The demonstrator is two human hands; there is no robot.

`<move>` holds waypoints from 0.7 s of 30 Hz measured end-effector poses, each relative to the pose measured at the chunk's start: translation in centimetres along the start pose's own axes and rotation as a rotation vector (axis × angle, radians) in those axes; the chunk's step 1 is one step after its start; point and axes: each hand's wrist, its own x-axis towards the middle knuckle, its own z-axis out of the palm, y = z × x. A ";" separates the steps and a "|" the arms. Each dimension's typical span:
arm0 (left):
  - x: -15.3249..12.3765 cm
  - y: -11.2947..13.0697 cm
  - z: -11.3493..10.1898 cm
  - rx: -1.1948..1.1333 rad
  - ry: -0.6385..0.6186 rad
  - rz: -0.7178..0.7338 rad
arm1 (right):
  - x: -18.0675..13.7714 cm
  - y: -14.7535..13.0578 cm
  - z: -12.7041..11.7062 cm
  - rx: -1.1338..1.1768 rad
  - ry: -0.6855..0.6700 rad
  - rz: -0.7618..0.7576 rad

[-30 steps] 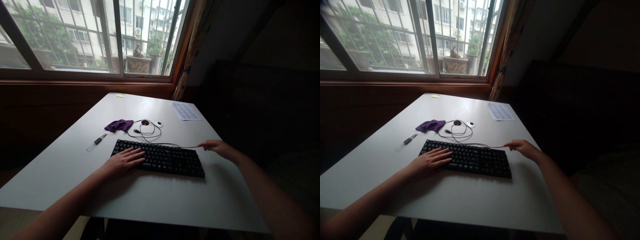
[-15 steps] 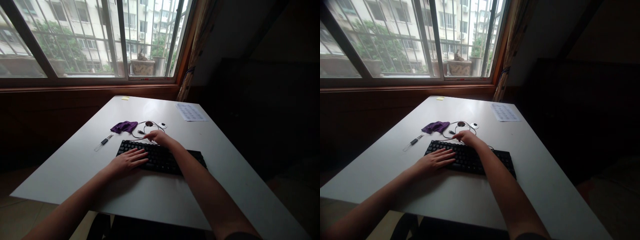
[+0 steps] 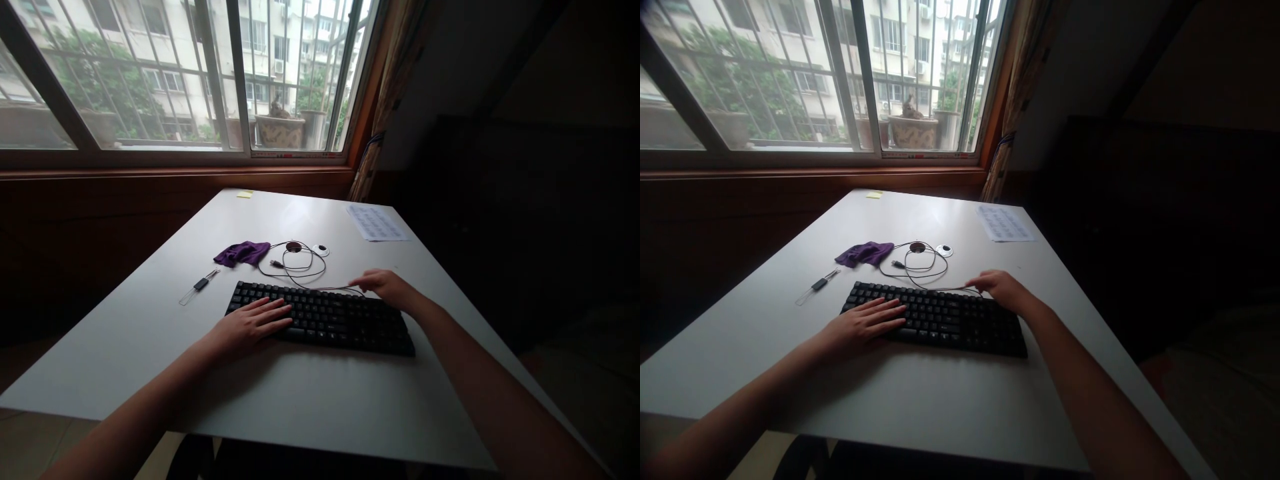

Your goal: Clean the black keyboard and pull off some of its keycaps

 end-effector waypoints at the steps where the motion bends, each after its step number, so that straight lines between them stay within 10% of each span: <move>1: 0.0 0.0 0.0 -0.005 0.004 0.000 | -1.5 0.6 -1.3 -0.022 0.028 0.041; 10: 0.0 0.0 0.0 -0.008 -0.009 -0.014 | -6.7 2.6 -6.6 -0.039 0.068 0.110; 21: 0.0 0.0 -0.3 -0.037 0.025 0.016 | 4.0 -1.8 5.3 0.168 -0.183 -0.181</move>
